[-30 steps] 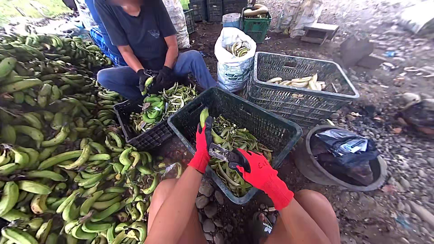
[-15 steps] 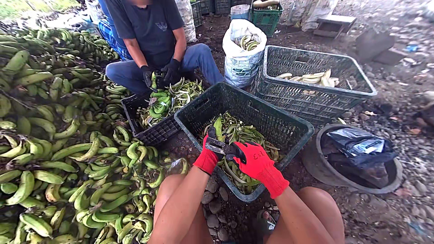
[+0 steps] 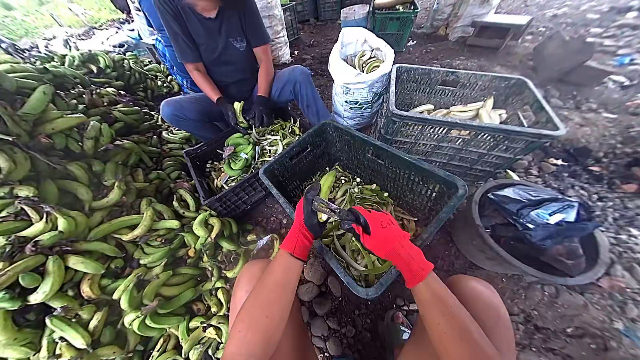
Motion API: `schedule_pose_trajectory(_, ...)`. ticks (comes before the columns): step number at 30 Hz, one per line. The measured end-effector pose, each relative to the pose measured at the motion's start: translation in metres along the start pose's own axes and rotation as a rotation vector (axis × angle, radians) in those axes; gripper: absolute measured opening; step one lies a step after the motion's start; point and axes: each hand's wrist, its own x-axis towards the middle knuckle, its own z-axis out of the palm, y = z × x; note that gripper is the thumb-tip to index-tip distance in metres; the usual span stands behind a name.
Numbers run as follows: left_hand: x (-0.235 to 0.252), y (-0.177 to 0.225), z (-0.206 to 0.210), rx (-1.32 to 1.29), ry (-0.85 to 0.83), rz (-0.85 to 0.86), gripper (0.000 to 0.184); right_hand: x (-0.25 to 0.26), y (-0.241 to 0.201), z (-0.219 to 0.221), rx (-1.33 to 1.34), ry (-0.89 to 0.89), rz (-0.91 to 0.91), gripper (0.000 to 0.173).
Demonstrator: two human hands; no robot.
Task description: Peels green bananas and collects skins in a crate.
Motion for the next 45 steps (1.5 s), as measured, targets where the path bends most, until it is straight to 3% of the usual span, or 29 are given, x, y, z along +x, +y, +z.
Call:
schedule_pose_trajectory(3,-0.001,0.004,0.001,-0.040,0.016,-0.051,0.037,-0.002,-0.003,0.002,-0.085,0.010,-0.062,0.051)
schedule_pose_trajectory(5,-0.006,0.006,0.004,-0.096,-0.043,-0.041,0.037,0.004,0.000,-0.001,-0.094,0.026,0.012,0.047)
schedule_pose_trajectory(8,-0.012,0.000,0.019,-0.190,-0.081,-0.019,0.036,0.020,0.008,-0.007,-0.070,0.247,0.247,0.053)
schedule_pose_trajectory(12,-0.017,-0.009,0.027,-0.088,0.042,0.000,0.041,0.024,0.037,-0.012,0.100,0.544,0.417,0.051)
schedule_pose_trajectory(14,-0.012,-0.010,0.019,-0.003,0.029,0.050,0.046,0.014,0.032,-0.015,0.204,0.494,0.380,0.047)
schedule_pose_trajectory(16,-0.001,-0.009,0.013,0.048,0.042,0.067,0.045,0.004,0.014,-0.012,0.285,0.299,0.255,0.043)
schedule_pose_trajectory(18,0.010,-0.011,0.004,0.151,0.066,0.151,0.038,-0.005,-0.002,-0.002,0.203,0.105,0.121,0.047)
schedule_pose_trajectory(20,0.012,-0.009,-0.004,0.246,0.050,0.183,0.041,-0.016,-0.017,0.000,0.049,0.014,0.113,0.050)
schedule_pose_trajectory(23,0.002,-0.004,-0.001,0.026,-0.194,-0.016,0.033,-0.005,-0.005,-0.005,-0.018,0.135,0.216,0.049)
schedule_pose_trajectory(25,-0.009,-0.005,0.009,-0.110,-0.420,-0.214,0.036,0.009,0.020,-0.012,-0.001,0.396,0.246,0.055)
schedule_pose_trajectory(27,-0.015,-0.010,0.016,-0.096,-0.516,-0.284,0.039,0.011,0.036,-0.026,0.063,0.553,0.276,0.055)
schedule_pose_trajectory(30,-0.011,-0.014,0.020,-0.134,-0.340,-0.268,0.047,0.005,0.033,-0.029,0.182,0.480,0.277,0.047)
schedule_pose_trajectory(34,0.008,-0.024,0.007,0.087,-0.004,0.021,0.030,-0.014,-0.002,0.005,0.195,0.022,0.218,0.047)
schedule_pose_trajectory(37,0.009,-0.015,0.003,0.269,0.183,0.151,0.047,-0.032,-0.028,0.009,0.098,-0.044,0.242,0.053)
schedule_pose_trajectory(40,0.002,-0.010,-0.011,0.325,-0.125,0.184,0.039,-0.016,-0.016,0.003,0.011,0.080,0.280,0.052)
schedule_pose_trajectory(42,0.000,-0.005,-0.014,0.247,-0.441,0.023,0.027,0.002,0.004,-0.006,-0.005,0.251,0.292,0.055)
schedule_pose_trajectory(44,0.000,-0.002,-0.010,0.207,-0.644,-0.219,0.035,0.013,0.024,-0.009,0.031,0.442,0.256,0.054)
schedule_pose_trajectory(45,0.001,-0.005,-0.009,0.222,-0.662,-0.253,0.044,0.014,0.030,-0.010,0.065,0.477,0.249,0.053)
